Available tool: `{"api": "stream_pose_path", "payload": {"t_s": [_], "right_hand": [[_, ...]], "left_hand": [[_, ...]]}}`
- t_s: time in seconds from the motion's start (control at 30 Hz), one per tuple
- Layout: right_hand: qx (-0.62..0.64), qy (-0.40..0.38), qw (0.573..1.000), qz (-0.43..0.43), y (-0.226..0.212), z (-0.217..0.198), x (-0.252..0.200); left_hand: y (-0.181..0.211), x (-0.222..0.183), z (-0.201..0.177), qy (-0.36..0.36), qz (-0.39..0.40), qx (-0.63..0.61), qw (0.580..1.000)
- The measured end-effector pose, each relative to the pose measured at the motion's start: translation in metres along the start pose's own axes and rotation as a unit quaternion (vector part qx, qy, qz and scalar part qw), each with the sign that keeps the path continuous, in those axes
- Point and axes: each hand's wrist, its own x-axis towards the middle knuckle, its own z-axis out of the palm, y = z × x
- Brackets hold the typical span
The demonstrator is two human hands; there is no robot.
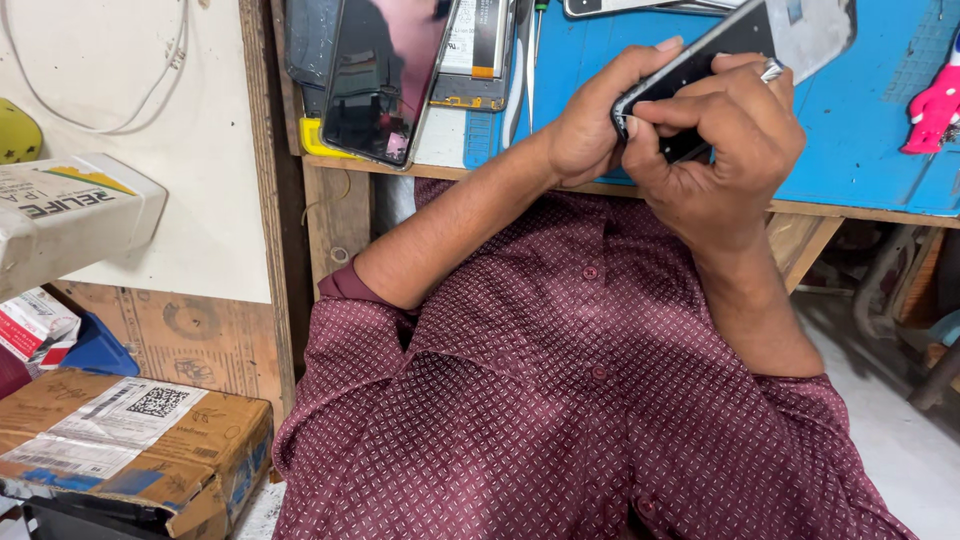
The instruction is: The person holds a disassembled smartphone and uses a small metal tool to scrape and pry along the edges of the screen assembly. They repeatedly rotate the device and work on different sides to separate the screen from the frame.
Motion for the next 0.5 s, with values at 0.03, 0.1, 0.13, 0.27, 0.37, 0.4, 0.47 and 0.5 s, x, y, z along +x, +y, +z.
{"api": "stream_pose_path", "payload": {"t_s": [0.03,0.1,0.13,0.27,0.37,0.4,0.47,0.5], "right_hand": [[0.001,0.003,1.000,0.005,0.000,0.001,0.000],[0.004,0.009,1.000,0.015,0.000,0.004,-0.001],[0.004,0.010,1.000,0.022,0.000,0.004,-0.002],[-0.005,0.021,0.999,0.029,-0.002,0.007,-0.002],[-0.009,0.044,0.995,0.091,-0.002,0.008,-0.003],[-0.009,0.053,0.991,0.124,-0.001,0.008,-0.003],[-0.021,0.058,0.992,0.107,0.001,0.006,-0.002],[-0.027,0.060,0.993,0.099,0.002,0.006,-0.001]], "left_hand": [[-0.003,0.000,-0.004,0.008,0.001,-0.003,1.000],[-0.011,0.003,-0.013,0.009,0.020,-0.001,1.000],[-0.017,0.005,-0.017,0.002,0.038,0.004,0.999],[-0.024,0.008,-0.032,0.035,0.060,0.102,0.992],[-0.026,0.007,-0.028,0.066,0.044,0.045,0.996],[-0.024,0.006,-0.028,0.028,0.050,0.039,0.998],[-0.022,0.004,-0.029,-0.048,0.067,0.030,0.996],[-0.022,0.005,-0.028,-0.014,0.054,0.027,0.998]]}}
